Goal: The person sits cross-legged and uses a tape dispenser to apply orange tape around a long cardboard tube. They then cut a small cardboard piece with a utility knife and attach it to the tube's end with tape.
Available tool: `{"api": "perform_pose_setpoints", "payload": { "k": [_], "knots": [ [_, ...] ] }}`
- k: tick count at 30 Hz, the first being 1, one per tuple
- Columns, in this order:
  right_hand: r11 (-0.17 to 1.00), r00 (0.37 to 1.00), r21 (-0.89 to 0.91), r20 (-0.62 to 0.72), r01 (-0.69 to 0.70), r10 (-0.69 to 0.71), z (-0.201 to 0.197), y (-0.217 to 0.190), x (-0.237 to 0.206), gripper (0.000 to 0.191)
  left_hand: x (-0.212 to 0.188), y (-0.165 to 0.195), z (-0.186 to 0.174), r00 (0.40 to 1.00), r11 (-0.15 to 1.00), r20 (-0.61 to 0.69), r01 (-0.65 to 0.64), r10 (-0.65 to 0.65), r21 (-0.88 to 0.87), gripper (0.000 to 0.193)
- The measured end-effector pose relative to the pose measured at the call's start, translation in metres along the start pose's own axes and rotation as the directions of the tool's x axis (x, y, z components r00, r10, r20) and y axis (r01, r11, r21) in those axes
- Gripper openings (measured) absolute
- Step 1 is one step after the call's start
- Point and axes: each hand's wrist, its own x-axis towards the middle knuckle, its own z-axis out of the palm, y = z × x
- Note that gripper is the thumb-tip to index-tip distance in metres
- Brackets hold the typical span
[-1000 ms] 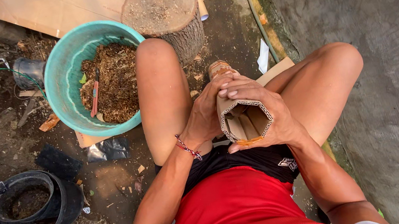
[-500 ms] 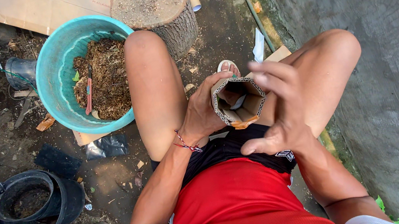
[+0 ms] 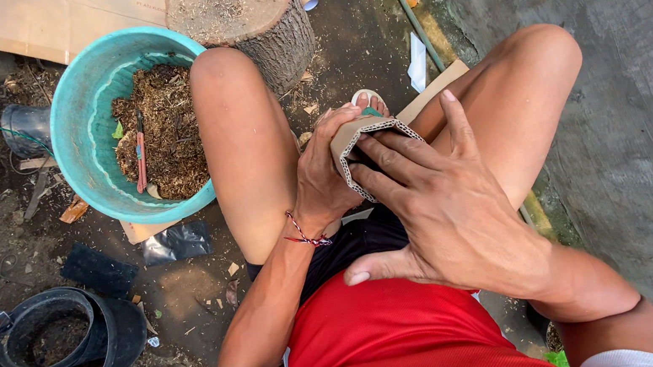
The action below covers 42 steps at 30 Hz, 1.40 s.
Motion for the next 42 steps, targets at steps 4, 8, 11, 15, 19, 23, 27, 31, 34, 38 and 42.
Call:
{"api": "perform_pose_setpoints", "payload": {
  "k": [4,8,11,15,19,23,27,31,34,38,42],
  "knots": [
    [1.0,1.0,-0.013,-0.022,-0.016,0.015,0.004,-0.002,0.005,0.101,-0.004,0.001,0.002,0.999,0.998,0.011,0.03,-0.031,0.056,0.068],
    [0.999,1.0,-0.021,-0.011,-0.025,0.025,0.009,-0.001,0.008,0.1,-0.006,0.0,0.003,1.0,0.999,0.002,0.024,-0.024,0.027,0.069],
    [1.0,0.999,-0.019,0.031,-0.016,0.017,0.006,0.004,0.005,0.099,-0.006,-0.003,0.005,1.0,0.999,0.008,0.003,-0.004,0.047,0.068],
    [1.0,0.997,0.014,0.077,0.012,-0.014,0.0,0.01,0.0,0.093,-0.005,-0.005,0.006,1.0,0.998,0.002,-0.024,0.024,0.055,0.067],
    [0.997,0.999,0.075,0.042,0.027,-0.03,-0.001,0.016,-0.001,0.074,-0.002,-0.004,0.006,0.999,0.998,-0.037,-0.036,0.038,0.05,0.067],
    [0.984,0.98,0.172,-0.197,0.054,-0.019,-0.003,0.024,-0.003,0.045,-0.001,-0.002,0.003,0.999,0.991,-0.04,-0.014,0.019,0.136,0.075],
    [0.906,0.874,0.422,-0.448,0.02,0.189,0.01,0.04,0.002,0.085,-0.004,-0.003,-0.002,0.999,0.996,0.004,0.044,-0.044,0.074,0.084],
    [0.717,0.925,0.67,-0.368,0.192,0.096,0.043,0.063,0.014,0.107,-0.006,-0.006,-0.005,0.994,1.0,0.108,0.014,-0.016,0.027,0.087],
    [0.511,0.955,0.855,-0.219,0.09,0.199,0.065,0.068,0.018,0.1,-0.006,-0.006,-0.006,0.975,0.985,0.175,0.154,-0.14,-0.072,0.089],
    [0.556,0.924,0.82,-0.305,0.132,0.23,0.061,0.079,0.028,0.083,0.001,-0.003,-0.004,0.952,0.965,0.189,0.255,-0.241,-0.058,0.093],
    [0.656,0.82,0.707,-0.523,0.266,0.231,0.026,0.121,0.051,0.068,0.014,-0.002,-0.005,0.953,0.974,0.2,0.225,-0.227,0.033,0.114]
  ]
}}
